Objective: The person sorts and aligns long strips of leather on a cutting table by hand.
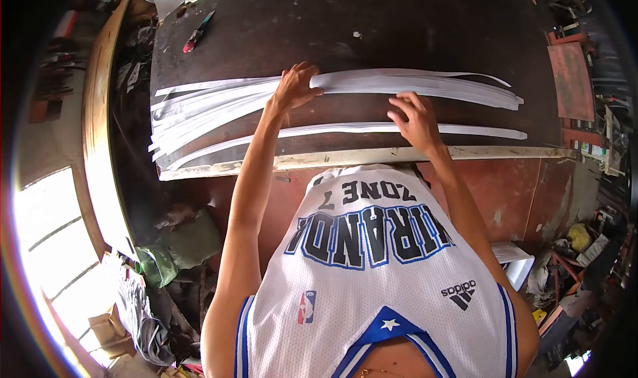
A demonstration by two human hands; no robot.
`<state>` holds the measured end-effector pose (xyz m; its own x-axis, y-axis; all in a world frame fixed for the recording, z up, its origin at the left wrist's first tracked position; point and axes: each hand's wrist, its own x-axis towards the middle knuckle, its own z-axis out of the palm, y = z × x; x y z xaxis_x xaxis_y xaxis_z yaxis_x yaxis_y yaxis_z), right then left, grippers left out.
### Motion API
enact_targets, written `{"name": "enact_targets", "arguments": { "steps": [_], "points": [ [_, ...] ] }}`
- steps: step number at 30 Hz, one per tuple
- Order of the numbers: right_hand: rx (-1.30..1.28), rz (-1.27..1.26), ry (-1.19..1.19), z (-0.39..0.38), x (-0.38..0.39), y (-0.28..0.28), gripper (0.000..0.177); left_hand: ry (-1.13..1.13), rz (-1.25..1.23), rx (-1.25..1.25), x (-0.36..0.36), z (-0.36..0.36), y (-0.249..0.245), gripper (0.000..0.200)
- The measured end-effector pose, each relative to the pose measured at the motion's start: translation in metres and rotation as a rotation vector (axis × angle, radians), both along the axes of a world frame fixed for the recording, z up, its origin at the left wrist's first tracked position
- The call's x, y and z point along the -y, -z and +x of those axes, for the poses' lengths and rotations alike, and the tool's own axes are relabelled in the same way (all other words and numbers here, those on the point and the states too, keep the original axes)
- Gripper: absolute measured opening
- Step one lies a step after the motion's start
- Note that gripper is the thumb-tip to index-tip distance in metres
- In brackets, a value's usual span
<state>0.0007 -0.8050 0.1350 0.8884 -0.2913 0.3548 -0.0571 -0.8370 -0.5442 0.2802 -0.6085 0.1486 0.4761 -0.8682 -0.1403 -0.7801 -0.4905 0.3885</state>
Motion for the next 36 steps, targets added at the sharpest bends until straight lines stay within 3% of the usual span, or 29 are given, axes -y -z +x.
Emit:
{"name": "enact_targets", "arguments": {
  "steps": [10, 12, 16, 17, 20, 21, 22, 23, 24, 25, 27, 31, 36],
  "points": [
    [0.043, 0.022, -0.247, 0.131, -0.006, -0.037, 0.045, 0.104, -0.109, -0.100, 0.022, -0.008, -0.037, 0.046],
    [-0.373, 0.030, -0.288, 0.139, -0.001, -0.051, 0.046, 0.198, -0.208, -0.140, 0.026, -0.010, -0.041, 0.040],
    [-0.398, 0.087, -0.283, 0.133, 0.014, -0.065, 0.045, 0.222, -0.235, 0.012, 0.012, -0.001, -0.035, 0.033],
    [-0.519, 0.123, -0.294, 0.131, 0.013, -0.085, 0.043, 0.198, -0.234, 0.023, 0.005, 0.005, -0.032, 0.033],
    [-0.494, 0.142, -0.298, 0.125, 0.018, -0.078, 0.042, 0.110, -0.087, 0.012, -0.018, 0.020, -0.033, 0.039],
    [-0.310, 0.078, -0.300, 0.123, 0.020, -0.070, 0.040, 0.097, -0.085, 0.016, -0.031, 0.030, -0.024, 0.039],
    [-0.129, 0.017, -0.298, 0.120, 0.023, -0.064, 0.038, 0.104, -0.172, 0.131, -0.048, 0.044, -0.010, 0.042],
    [-0.131, 0.017, -0.307, 0.117, 0.027, -0.064, 0.038, 0.114, -0.259, 0.245, -0.066, 0.061, 0.001, 0.045],
    [-0.097, -0.061, -0.235, 0.114, 0.031, -0.066, 0.037, 0.052, -0.104, 0.209, -0.083, 0.080, 0.003, 0.054],
    [-0.061, -0.137, -0.160, 0.110, 0.037, -0.068, 0.036, 0.044, -0.156, 0.356, -0.103, 0.092, 0.007, 0.050],
    [-0.037, -0.127, -0.111, 0.109, 0.049, -0.068, 0.022, -0.044, -0.208, 0.459, -0.145, 0.105, -0.009, 0.038],
    [-0.040, -0.148, -0.076, 0.103, 0.060, -0.076, 0.018, -0.253, -0.150, 0.587, -0.208, 0.124, -0.051, 0.030],
    [0.018, -0.101, -0.113, 0.093, 0.066, -0.085, 0.015, -0.257, -0.207, 0.820, -0.263, 0.131, -0.102, 0.022]
  ]
}}
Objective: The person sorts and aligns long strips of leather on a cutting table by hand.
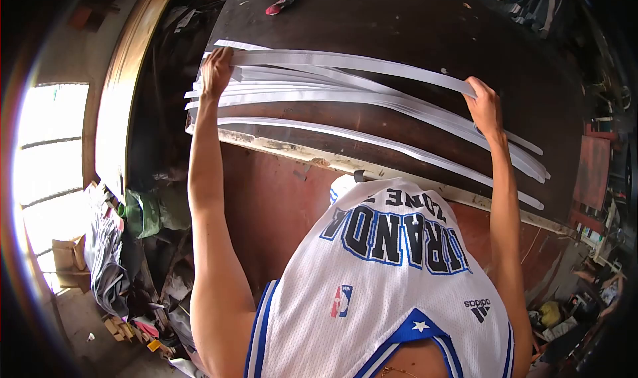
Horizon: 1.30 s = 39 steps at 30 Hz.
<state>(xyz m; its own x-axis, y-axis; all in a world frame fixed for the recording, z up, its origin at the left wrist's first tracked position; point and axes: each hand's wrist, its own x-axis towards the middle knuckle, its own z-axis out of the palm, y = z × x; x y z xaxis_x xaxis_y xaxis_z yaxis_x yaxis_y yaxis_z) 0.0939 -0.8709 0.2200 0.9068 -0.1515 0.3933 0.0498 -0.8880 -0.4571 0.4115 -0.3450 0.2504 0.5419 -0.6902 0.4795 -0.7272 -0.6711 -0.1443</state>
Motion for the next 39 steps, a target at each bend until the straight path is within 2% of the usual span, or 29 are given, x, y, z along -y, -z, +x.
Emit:
{"name": "enact_targets", "arguments": {
  "steps": [6, 8, 13, 15, 18, 23, 28, 30, 31, 35, 37, 39],
  "points": [
    [-0.022, 0.019, -0.051, -0.015, 0.000, 0.004, 0.014, -0.048, 0.016, 0.069, -0.027, -0.022, -0.050, 0.023],
    [-0.052, 0.032, -0.036, -0.024, 0.008, 0.011, 0.015, -0.129, 0.043, 0.057, -0.047, -0.023, -0.058, 0.022],
    [-0.080, -0.095, -0.019, -0.070, 0.047, 0.031, 0.023, -0.231, 0.165, 0.087, -0.103, -0.036, -0.076, 0.035],
    [-0.080, -0.154, -0.030, -0.091, 0.061, 0.028, 0.026, -0.338, 0.174, 0.108, -0.124, -0.041, -0.080, 0.041],
    [-0.129, -0.166, 0.038, -0.120, 0.086, 0.026, 0.028, -0.308, 0.222, 0.066, -0.161, -0.034, -0.074, 0.050],
    [-0.138, -0.242, 0.146, -0.162, 0.120, -0.007, 0.031, -0.332, 0.318, 0.022, -0.197, -0.034, -0.057, 0.055],
    [-0.187, -0.323, 0.238, -0.209, 0.148, -0.038, 0.024, -0.340, 0.373, 0.018, -0.242, -0.018, -0.030, 0.045],
    [-0.203, -0.338, 0.246, -0.227, 0.150, -0.047, 0.022, -0.369, 0.385, 0.045, -0.238, -0.021, -0.023, 0.029],
    [-0.215, -0.353, 0.234, -0.233, 0.149, -0.051, 0.022, -0.296, 0.367, 0.071, -0.239, -0.019, -0.021, 0.026],
    [-0.139, -0.421, 0.145, -0.249, 0.145, -0.056, 0.022, -0.311, 0.414, 0.028, -0.234, -0.024, -0.023, 0.026],
    [-0.263, -0.295, 0.268, -0.270, 0.152, -0.046, 0.023, -0.308, 0.433, 0.036, -0.231, -0.025, -0.023, 0.026],
    [-0.273, -0.335, 0.238, -0.277, 0.150, -0.041, 0.024, -0.302, 0.446, -0.035, -0.233, -0.029, -0.020, 0.028]
  ]
}}
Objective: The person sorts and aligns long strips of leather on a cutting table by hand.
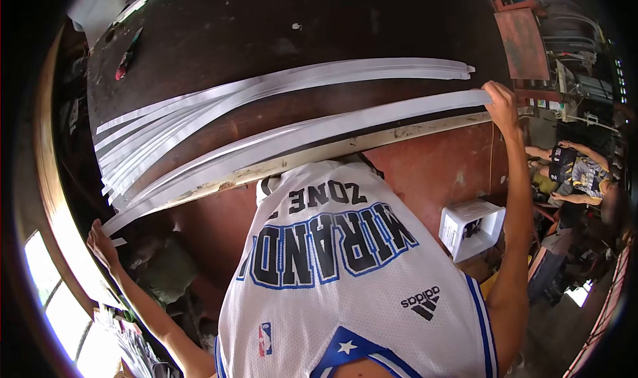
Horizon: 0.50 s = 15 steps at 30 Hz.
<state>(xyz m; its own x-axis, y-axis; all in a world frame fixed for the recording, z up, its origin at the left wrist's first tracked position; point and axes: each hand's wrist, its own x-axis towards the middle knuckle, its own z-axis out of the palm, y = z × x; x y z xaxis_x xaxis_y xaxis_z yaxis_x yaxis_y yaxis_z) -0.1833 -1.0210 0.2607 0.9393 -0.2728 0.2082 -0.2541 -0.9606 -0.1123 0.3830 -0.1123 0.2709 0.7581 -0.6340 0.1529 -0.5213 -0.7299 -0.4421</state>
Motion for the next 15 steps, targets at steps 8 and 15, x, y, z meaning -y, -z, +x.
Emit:
{"name": "enact_targets", "arguments": {
  "steps": [8, 15],
  "points": [
    [-0.226, -0.103, -0.064, -0.037, -0.001, 0.048, 0.028, -0.002, 0.051, -0.025, 0.035, -0.020, 0.057, 0.028],
    [-0.570, 0.177, 0.118, -0.036, -0.024, 0.072, 0.063, -0.180, 0.129, -0.043, 0.070, -0.043, 0.088, 0.018]
  ]
}}
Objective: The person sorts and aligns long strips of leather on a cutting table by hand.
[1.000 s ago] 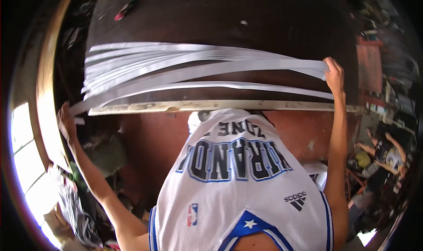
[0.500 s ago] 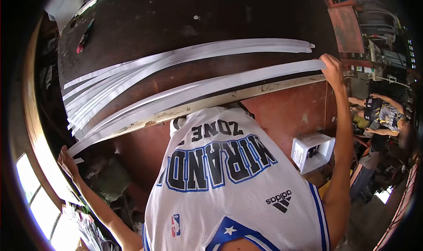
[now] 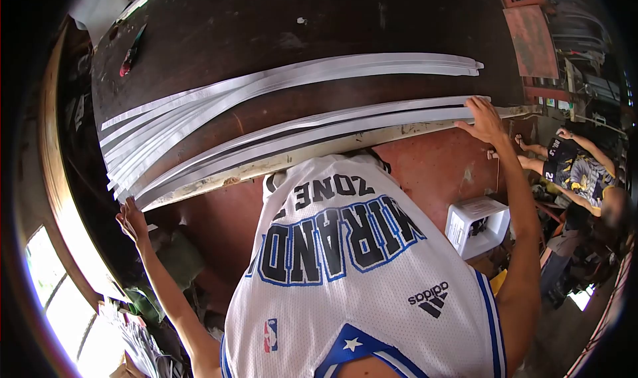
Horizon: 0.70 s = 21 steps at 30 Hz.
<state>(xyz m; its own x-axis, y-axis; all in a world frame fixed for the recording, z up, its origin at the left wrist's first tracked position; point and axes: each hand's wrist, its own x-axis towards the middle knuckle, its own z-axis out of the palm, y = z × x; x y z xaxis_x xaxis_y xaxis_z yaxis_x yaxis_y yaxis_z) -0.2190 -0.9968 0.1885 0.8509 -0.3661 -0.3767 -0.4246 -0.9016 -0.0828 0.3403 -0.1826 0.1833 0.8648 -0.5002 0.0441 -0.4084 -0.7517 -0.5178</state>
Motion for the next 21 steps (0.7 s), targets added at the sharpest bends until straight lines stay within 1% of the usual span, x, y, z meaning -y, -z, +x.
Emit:
{"name": "enact_targets", "arguments": {
  "steps": [4, 6, 7, 9, 10, 11, 12, 13, 15, 16, 17, 18, 19, 20, 21],
  "points": [
    [0.013, 0.022, 0.013, -0.001, 0.002, 0.008, 0.061, 0.012, -0.023, 0.018, -0.011, 0.002, 0.008, 0.017],
    [-0.006, 0.061, 0.060, 0.005, 0.000, -0.002, 0.055, 0.014, -0.024, 0.018, -0.009, -0.002, -0.001, 0.019],
    [-0.008, 0.060, 0.064, 0.002, 0.002, 0.000, 0.055, 0.014, -0.025, 0.020, -0.007, -0.002, -0.006, 0.021],
    [0.133, -0.024, -0.018, -0.007, 0.005, 0.008, 0.044, -0.016, -0.009, 0.003, -0.001, -0.007, -0.009, 0.024],
    [0.133, -0.025, -0.013, -0.010, 0.005, 0.014, 0.044, -0.035, -0.004, -0.007, 0.004, -0.009, -0.010, 0.024],
    [0.185, -0.077, -0.022, -0.013, 0.005, 0.024, 0.041, -0.055, 0.001, -0.014, 0.006, -0.009, -0.010, 0.023],
    [0.238, -0.130, -0.029, -0.016, 0.004, 0.033, 0.037, -0.057, 0.004, -0.011, 0.002, -0.008, -0.003, 0.021],
    [0.238, -0.135, -0.020, -0.016, 0.004, 0.044, 0.037, 0.079, -0.017, 0.023, 0.001, -0.007, 0.004, 0.019],
    [0.229, -0.140, 0.015, -0.020, 0.003, 0.057, 0.033, 0.049, -0.035, -0.030, 0.012, -0.015, 0.010, 0.018],
    [0.222, -0.163, 0.032, -0.026, 0.002, 0.058, 0.033, -0.034, 0.001, -0.075, 0.020, -0.023, 0.009, 0.017],
    [0.229, -0.107, 0.076, -0.028, 0.001, 0.058, 0.032, -0.014, 0.000, -0.057, 0.022, -0.026, 0.010, 0.015],
    [0.246, -0.056, 0.117, -0.029, 0.005, 0.058, 0.031, 0.018, 0.037, -0.016, 0.004, -0.018, 0.025, 0.013],
    [0.294, -0.047, 0.144, -0.035, 0.005, 0.058, 0.028, 0.032, 0.000, 0.001, 0.001, -0.019, 0.030, 0.011],
    [0.310, -0.051, 0.147, -0.038, 0.005, 0.053, 0.029, 0.007, -0.032, -0.072, 0.000, -0.019, 0.033, 0.012],
    [0.322, -0.046, 0.148, -0.040, 0.005, 0.050, 0.031, -0.002, -0.033, -0.150, 0.003, -0.022, 0.029, 0.019]
  ]
}}
